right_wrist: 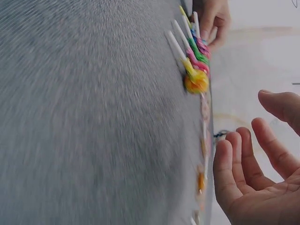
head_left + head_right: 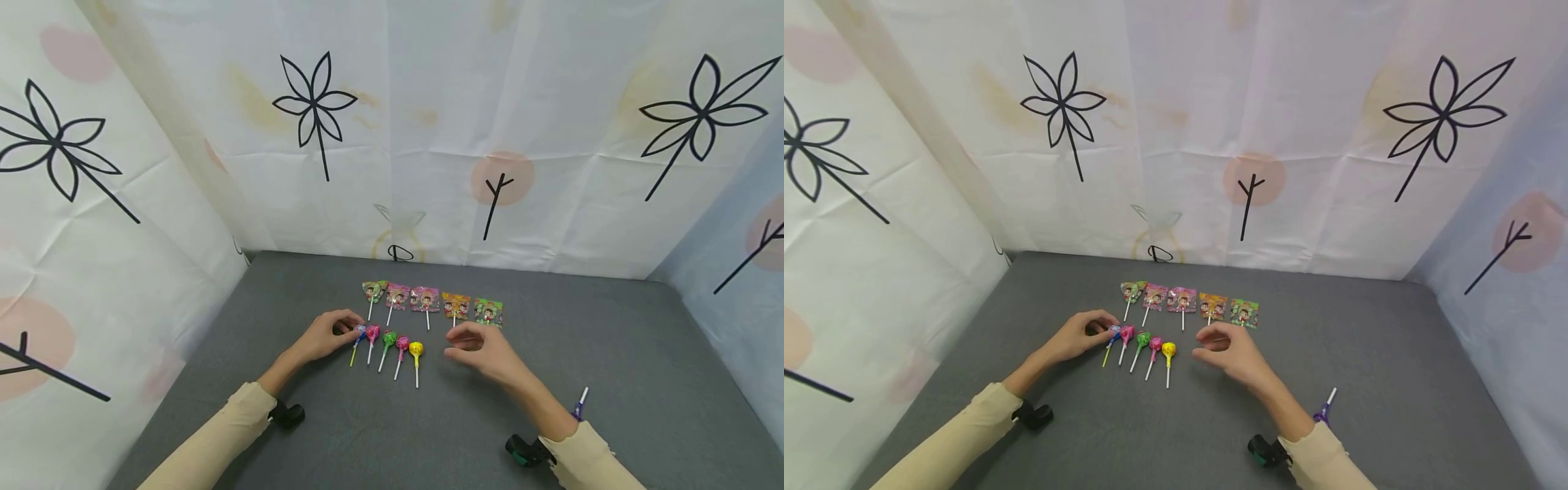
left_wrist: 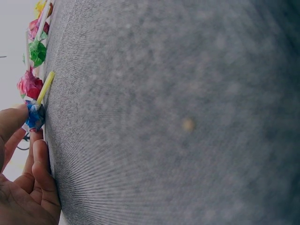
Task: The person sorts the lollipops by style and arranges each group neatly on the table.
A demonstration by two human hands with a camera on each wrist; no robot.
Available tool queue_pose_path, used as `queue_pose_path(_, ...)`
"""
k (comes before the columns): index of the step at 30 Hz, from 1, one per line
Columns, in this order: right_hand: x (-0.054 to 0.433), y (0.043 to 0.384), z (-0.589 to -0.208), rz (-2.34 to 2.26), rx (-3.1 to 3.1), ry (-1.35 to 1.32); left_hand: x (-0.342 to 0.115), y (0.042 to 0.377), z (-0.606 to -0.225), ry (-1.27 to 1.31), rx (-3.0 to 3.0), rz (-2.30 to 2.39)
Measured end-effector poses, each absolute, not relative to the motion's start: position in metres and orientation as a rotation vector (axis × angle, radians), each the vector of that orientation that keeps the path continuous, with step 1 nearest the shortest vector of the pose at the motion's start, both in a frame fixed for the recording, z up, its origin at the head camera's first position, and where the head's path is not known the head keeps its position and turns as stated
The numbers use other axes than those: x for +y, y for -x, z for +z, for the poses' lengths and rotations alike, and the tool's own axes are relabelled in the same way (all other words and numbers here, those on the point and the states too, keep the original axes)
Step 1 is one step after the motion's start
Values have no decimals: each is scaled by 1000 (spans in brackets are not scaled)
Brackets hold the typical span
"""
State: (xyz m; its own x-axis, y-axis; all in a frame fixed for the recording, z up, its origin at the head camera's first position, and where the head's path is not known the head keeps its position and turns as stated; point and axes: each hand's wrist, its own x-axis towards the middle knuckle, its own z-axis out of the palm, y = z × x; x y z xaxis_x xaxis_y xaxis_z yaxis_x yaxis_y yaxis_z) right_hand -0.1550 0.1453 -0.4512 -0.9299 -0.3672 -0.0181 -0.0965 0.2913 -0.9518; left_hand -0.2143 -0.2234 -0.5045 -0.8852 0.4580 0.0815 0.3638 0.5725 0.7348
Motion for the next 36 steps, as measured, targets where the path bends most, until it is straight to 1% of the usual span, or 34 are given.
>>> queue_pose_path(13,204,136,-436,-1672,2339,380,-223,213,-503,-689,2678,1214)
queue_pose_path(20,232,124,-437,-1637,2357,338,-222,214,-503,-690,2676,1213)
queue_pose_path(36,276,104,-446,-1614,2416,296,-224,214,-504,-707,2674,1219)
